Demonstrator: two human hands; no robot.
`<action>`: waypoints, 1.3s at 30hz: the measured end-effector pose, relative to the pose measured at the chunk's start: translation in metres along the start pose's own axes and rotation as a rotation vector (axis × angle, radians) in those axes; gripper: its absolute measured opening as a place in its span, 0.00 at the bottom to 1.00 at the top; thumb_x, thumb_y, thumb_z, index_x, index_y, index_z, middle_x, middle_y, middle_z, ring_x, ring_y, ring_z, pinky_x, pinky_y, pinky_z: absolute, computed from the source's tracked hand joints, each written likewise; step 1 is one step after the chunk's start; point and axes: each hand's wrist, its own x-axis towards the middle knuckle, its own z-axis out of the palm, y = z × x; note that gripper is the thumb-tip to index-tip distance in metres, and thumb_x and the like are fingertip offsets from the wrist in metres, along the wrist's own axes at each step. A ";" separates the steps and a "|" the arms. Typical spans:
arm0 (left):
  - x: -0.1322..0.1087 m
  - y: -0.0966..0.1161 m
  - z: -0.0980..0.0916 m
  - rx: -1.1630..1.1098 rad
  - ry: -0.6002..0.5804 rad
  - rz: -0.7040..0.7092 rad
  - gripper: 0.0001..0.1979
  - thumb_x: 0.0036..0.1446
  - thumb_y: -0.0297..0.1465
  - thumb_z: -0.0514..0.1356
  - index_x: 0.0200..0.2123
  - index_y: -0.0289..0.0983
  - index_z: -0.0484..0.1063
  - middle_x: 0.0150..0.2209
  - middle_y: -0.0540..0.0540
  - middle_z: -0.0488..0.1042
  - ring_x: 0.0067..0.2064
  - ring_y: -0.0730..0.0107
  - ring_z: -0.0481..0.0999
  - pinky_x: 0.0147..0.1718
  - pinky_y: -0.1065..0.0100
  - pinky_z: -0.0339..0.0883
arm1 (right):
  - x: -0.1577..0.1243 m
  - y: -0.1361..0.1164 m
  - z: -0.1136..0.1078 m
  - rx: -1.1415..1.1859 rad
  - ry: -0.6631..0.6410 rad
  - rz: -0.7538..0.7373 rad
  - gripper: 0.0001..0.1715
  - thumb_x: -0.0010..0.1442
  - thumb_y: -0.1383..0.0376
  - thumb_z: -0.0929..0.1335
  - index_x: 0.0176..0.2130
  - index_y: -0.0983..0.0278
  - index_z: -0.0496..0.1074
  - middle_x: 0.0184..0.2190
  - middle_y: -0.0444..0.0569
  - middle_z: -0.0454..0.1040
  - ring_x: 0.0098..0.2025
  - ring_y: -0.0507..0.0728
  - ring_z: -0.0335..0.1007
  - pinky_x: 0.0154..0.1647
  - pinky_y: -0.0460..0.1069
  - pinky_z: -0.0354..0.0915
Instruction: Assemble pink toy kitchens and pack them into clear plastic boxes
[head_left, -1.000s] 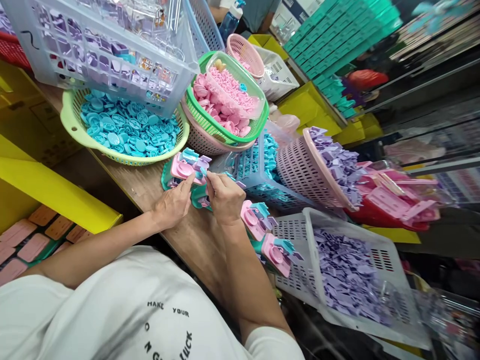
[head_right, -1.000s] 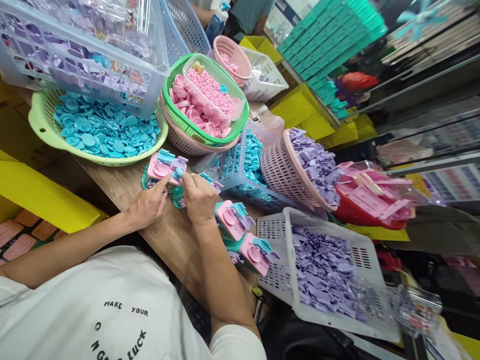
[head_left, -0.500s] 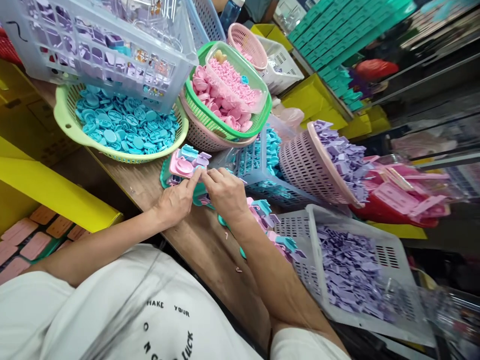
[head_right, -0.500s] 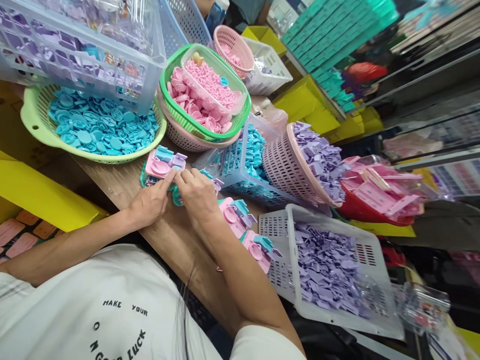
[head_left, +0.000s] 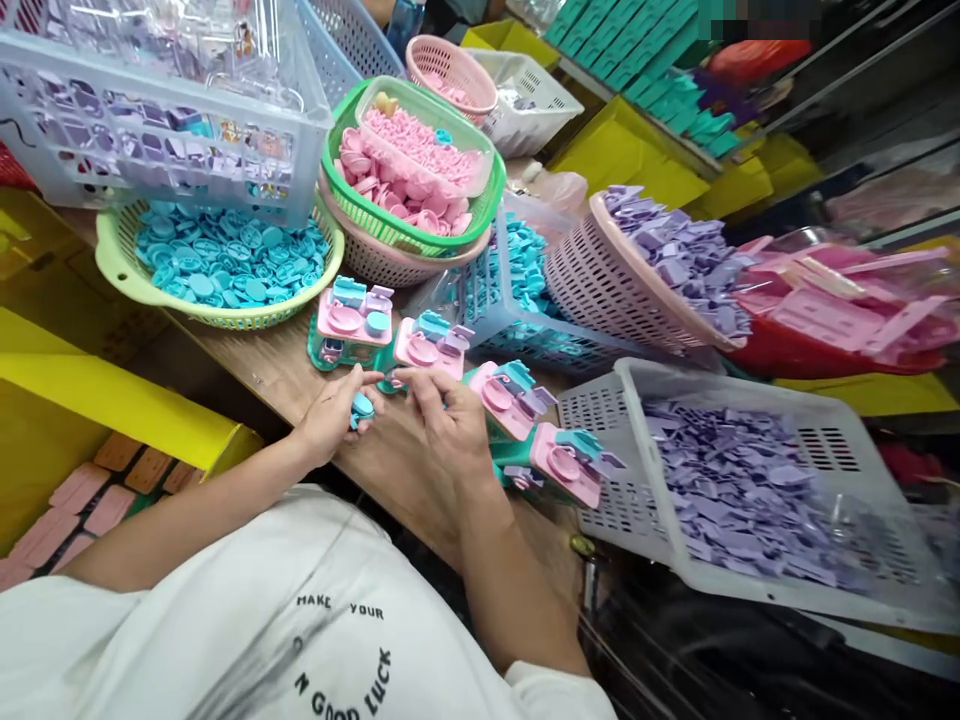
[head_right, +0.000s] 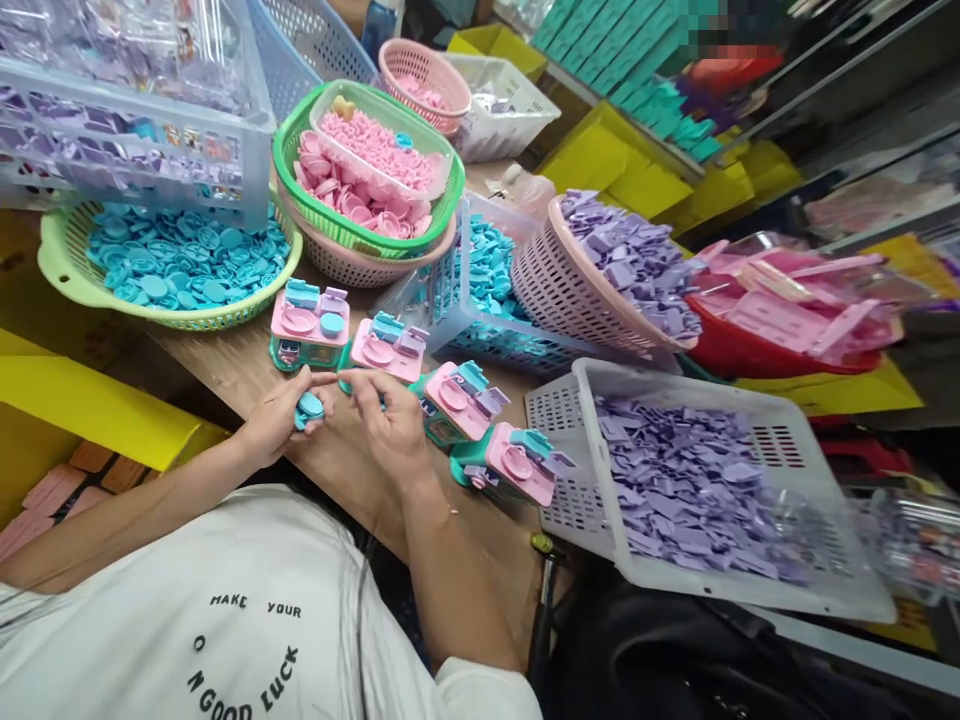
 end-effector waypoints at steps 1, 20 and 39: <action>-0.002 -0.003 0.005 -0.072 0.012 -0.080 0.32 0.67 0.53 0.49 0.53 0.30 0.71 0.27 0.49 0.70 0.19 0.78 0.61 0.15 0.76 0.46 | -0.012 -0.002 -0.001 0.012 -0.057 0.011 0.18 0.70 0.56 0.64 0.45 0.62 0.78 0.33 0.47 0.78 0.35 0.54 0.73 0.39 0.48 0.68; 0.023 -0.012 0.040 0.682 -0.277 0.546 0.16 0.62 0.30 0.57 0.51 0.36 0.78 0.44 0.43 0.82 0.44 0.65 0.80 0.46 0.68 0.70 | -0.032 0.030 -0.012 0.944 0.142 0.656 0.34 0.55 0.43 0.71 0.48 0.66 0.74 0.14 0.35 0.62 0.16 0.45 0.49 0.19 0.43 0.45; 0.032 -0.014 0.022 0.080 -0.364 -0.237 0.27 0.40 0.45 0.75 0.36 0.31 0.77 0.17 0.60 0.54 0.17 0.86 0.48 0.17 0.76 0.37 | -0.043 0.040 -0.028 0.463 -0.152 0.442 0.23 0.62 0.48 0.68 0.45 0.62 0.81 0.24 0.41 0.69 0.20 0.47 0.56 0.20 0.44 0.55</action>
